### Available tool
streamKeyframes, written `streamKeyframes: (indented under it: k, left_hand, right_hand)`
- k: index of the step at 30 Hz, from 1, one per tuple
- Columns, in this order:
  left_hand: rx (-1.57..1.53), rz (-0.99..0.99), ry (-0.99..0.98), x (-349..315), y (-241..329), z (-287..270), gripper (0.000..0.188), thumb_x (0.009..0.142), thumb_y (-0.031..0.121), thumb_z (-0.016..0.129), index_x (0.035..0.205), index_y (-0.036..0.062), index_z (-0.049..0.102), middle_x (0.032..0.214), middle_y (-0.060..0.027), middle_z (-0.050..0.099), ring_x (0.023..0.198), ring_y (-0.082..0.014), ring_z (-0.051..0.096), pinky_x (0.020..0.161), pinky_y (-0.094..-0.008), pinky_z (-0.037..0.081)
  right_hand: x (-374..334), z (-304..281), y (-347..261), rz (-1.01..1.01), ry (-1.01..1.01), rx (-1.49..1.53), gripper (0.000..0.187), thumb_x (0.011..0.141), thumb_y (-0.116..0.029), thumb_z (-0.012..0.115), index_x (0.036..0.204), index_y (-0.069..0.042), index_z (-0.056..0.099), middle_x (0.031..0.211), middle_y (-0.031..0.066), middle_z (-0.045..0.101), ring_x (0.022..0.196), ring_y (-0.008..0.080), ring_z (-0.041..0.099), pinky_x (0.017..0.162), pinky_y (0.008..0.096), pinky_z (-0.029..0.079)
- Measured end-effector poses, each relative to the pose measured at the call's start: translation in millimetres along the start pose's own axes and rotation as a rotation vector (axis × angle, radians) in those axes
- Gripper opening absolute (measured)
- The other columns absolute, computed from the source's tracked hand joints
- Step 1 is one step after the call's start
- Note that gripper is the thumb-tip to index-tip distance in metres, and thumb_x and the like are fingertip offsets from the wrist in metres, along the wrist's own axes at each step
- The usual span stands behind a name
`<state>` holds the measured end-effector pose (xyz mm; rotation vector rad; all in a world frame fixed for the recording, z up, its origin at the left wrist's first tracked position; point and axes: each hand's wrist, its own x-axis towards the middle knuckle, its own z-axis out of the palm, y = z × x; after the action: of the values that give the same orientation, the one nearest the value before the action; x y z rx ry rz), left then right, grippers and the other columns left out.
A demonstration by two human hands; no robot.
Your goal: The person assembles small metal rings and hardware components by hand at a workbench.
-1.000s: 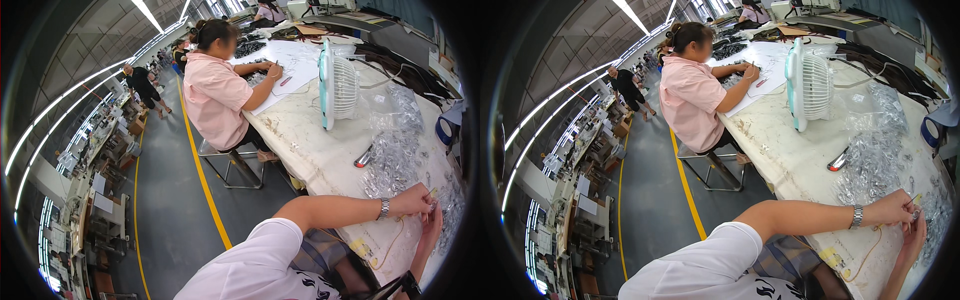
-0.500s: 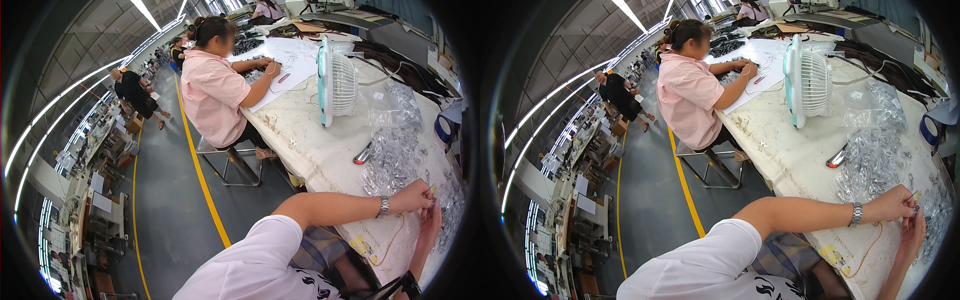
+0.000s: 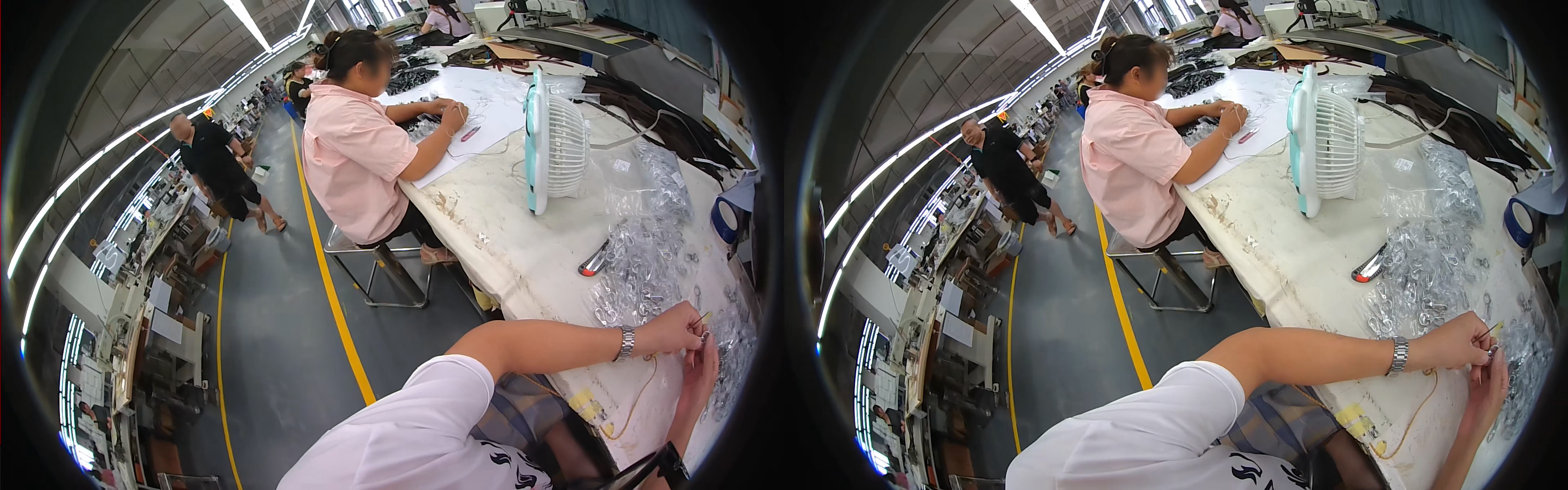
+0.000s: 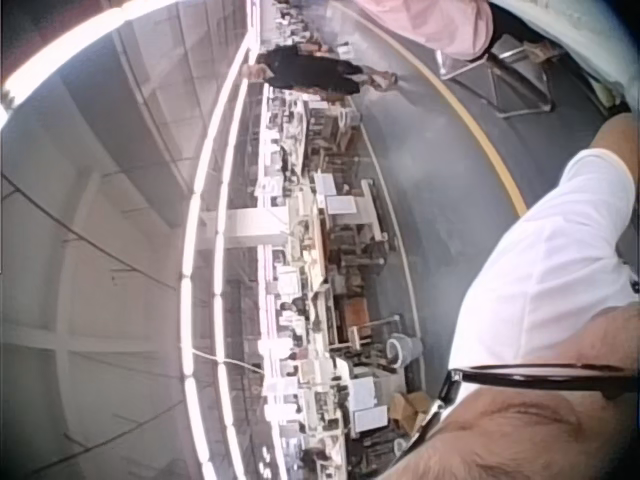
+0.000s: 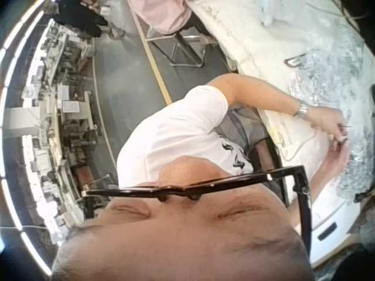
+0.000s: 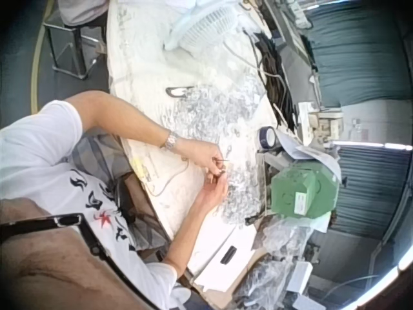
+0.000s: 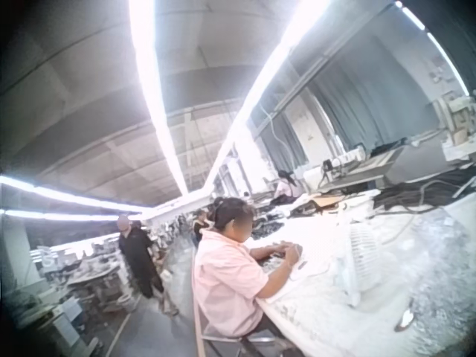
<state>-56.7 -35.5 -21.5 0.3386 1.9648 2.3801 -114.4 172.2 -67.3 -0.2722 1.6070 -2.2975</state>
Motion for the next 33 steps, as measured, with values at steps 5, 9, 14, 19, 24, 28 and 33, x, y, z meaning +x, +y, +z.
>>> streamKeyframes:
  k: [5, 9, 14, 19, 24, 28, 33]
  left_hand:
    - [-0.013, 0.005, 0.013, 1, -2, 1, 0.015, 0.087, 0.000, 0.067, 0.073, 0.0009, 0.061, 0.065, -0.0085, 0.069, 0.058, -0.0100, 0.071, 0.045, -0.0224, 0.044]
    - [0.000, 0.045, 0.020, 3, -6, 1, 0.016, 0.086, 0.000, 0.067, 0.072, 0.0009, 0.061, 0.065, -0.0084, 0.069, 0.058, -0.0101, 0.070, 0.045, -0.0227, 0.044]
    - [0.028, 0.041, 0.055, 5, -11, 0, 0.016, 0.085, 0.001, 0.068, 0.071, 0.0013, 0.060, 0.065, -0.0081, 0.069, 0.059, -0.0109, 0.071, 0.045, -0.0230, 0.046]
    - [-0.003, 0.010, 0.008, 3, -6, 1, 0.017, 0.086, 0.001, 0.067, 0.070, 0.0016, 0.060, 0.065, -0.0082, 0.070, 0.058, -0.0110, 0.070, 0.045, -0.0228, 0.045]
    - [0.008, -0.010, 0.003, 0, -1, 2, 0.017, 0.086, 0.001, 0.066, 0.070, 0.0018, 0.060, 0.064, -0.0083, 0.069, 0.057, -0.0105, 0.069, 0.045, -0.0226, 0.044]
    - [-0.008, 0.015, 0.024, -2, 1, 2, 0.018, 0.087, 0.002, 0.065, 0.070, 0.0022, 0.060, 0.063, -0.0082, 0.069, 0.055, -0.0093, 0.067, 0.045, -0.0231, 0.044]
    - [0.007, 0.011, 0.030, -1, 1, 2, 0.019, 0.088, 0.003, 0.065, 0.069, 0.0026, 0.060, 0.064, -0.0079, 0.070, 0.056, -0.0094, 0.067, 0.046, -0.0233, 0.042]
  right_hand:
    - [0, 6, 0, 0.008, 0.067, 0.016, 0.040, 0.104, -0.035, 0.063, 0.131, -0.006, 0.064, 0.113, -0.0006, 0.067, 0.099, 0.0055, 0.061, 0.081, 0.0202, 0.047]
    - [5, -4, 3, 0.008, 0.046, 0.044, 0.041, 0.104, -0.035, 0.062, 0.133, -0.005, 0.064, 0.114, -0.0009, 0.067, 0.100, 0.0055, 0.061, 0.081, 0.0197, 0.046]
    - [-3, 10, -5, 0.022, 0.015, 0.026, 0.041, 0.104, -0.034, 0.062, 0.133, -0.005, 0.063, 0.118, 0.0001, 0.067, 0.102, 0.0055, 0.061, 0.082, 0.0198, 0.046]
    - [1, 3, 3, -0.007, 0.039, 0.061, 0.039, 0.106, -0.032, 0.060, 0.132, -0.004, 0.064, 0.117, 0.0010, 0.068, 0.102, 0.0064, 0.062, 0.083, 0.0208, 0.047]
    - [2, -3, 4, -0.018, 0.000, 0.056, 0.037, 0.106, -0.031, 0.059, 0.131, -0.004, 0.064, 0.114, 0.0016, 0.068, 0.101, 0.0068, 0.062, 0.083, 0.0217, 0.047]
    - [-2, 7, -3, 0.033, 0.000, 0.063, 0.036, 0.105, -0.033, 0.061, 0.128, -0.005, 0.065, 0.113, 0.0008, 0.069, 0.099, 0.0070, 0.063, 0.082, 0.0221, 0.048]
    - [0, 4, -3, 0.053, -0.019, 0.049, 0.036, 0.104, -0.036, 0.063, 0.124, -0.006, 0.067, 0.113, 0.0005, 0.069, 0.099, 0.0078, 0.065, 0.082, 0.0227, 0.050]
